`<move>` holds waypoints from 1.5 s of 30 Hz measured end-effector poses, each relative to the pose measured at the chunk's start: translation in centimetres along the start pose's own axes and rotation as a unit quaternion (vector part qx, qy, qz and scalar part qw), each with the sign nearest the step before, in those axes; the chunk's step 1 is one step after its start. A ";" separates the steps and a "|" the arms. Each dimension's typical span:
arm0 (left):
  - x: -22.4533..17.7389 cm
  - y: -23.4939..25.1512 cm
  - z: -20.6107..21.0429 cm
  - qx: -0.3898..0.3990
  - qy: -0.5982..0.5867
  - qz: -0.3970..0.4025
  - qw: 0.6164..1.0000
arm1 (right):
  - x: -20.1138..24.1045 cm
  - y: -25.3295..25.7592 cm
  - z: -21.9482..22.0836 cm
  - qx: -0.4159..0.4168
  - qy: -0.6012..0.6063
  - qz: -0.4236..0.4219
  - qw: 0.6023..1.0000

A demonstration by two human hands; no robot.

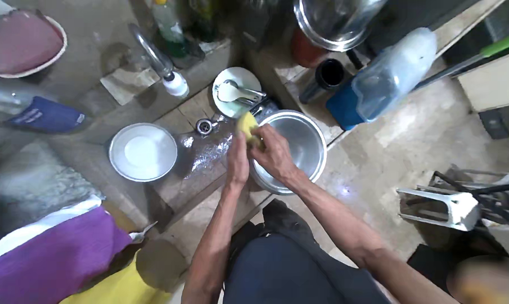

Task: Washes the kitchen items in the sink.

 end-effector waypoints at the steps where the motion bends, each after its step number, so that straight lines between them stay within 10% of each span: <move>1: 0.6 -0.6 0.0 0.009 0.086 0.042 0.995 | -0.1 -1.5 -0.6 -0.008 -0.013 0.021 1.000; 8: 6.2 0.1 2.3 0.012 0.193 -0.077 0.978 | -7.4 -5.0 1.7 0.198 -0.060 0.330 0.921; 14: 6.0 1.0 2.1 0.023 0.091 -0.076 0.993 | -13.4 -1.9 1.9 0.221 -0.104 0.388 0.889; 18: 6.5 1.2 2.4 0.004 0.055 -0.049 0.997 | -11.2 0.4 5.9 0.241 -0.032 0.244 0.939; 22: 6.4 1.0 2.5 -0.004 0.046 -0.051 0.998 | -10.7 -3.1 4.4 0.402 -0.081 0.282 0.868; 28: 6.7 1.2 2.4 -0.009 0.041 -0.035 0.999 | -12.0 1.3 3.0 0.227 -0.144 0.320 0.908; 33: 6.6 1.2 2.6 -0.019 0.038 -0.026 0.999 | -10.9 -2.8 4.1 0.437 -0.106 0.257 0.855; 37: 6.4 1.2 2.5 -0.013 0.038 -0.036 0.999 | -13.6 -1.4 0.0 0.288 -0.158 0.319 0.889; 41: 6.9 1.4 2.4 -0.011 0.034 -0.036 0.999 | -11.2 0.1 4.7 0.286 -0.118 0.147 0.939; 45: 6.8 1.2 2.6 -0.020 0.039 -0.043 0.998 | -9.7 -3.6 4.7 0.452 -0.111 0.067 0.883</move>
Point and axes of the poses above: each hand's wrist, its own y-axis towards the middle knuckle, its own z-axis out of the palm, x = y × z, the point moved 2 cm from there along y, towards the middle knuckle, and after that the axes turned 15 degrees about x, right-handed, at the moved point
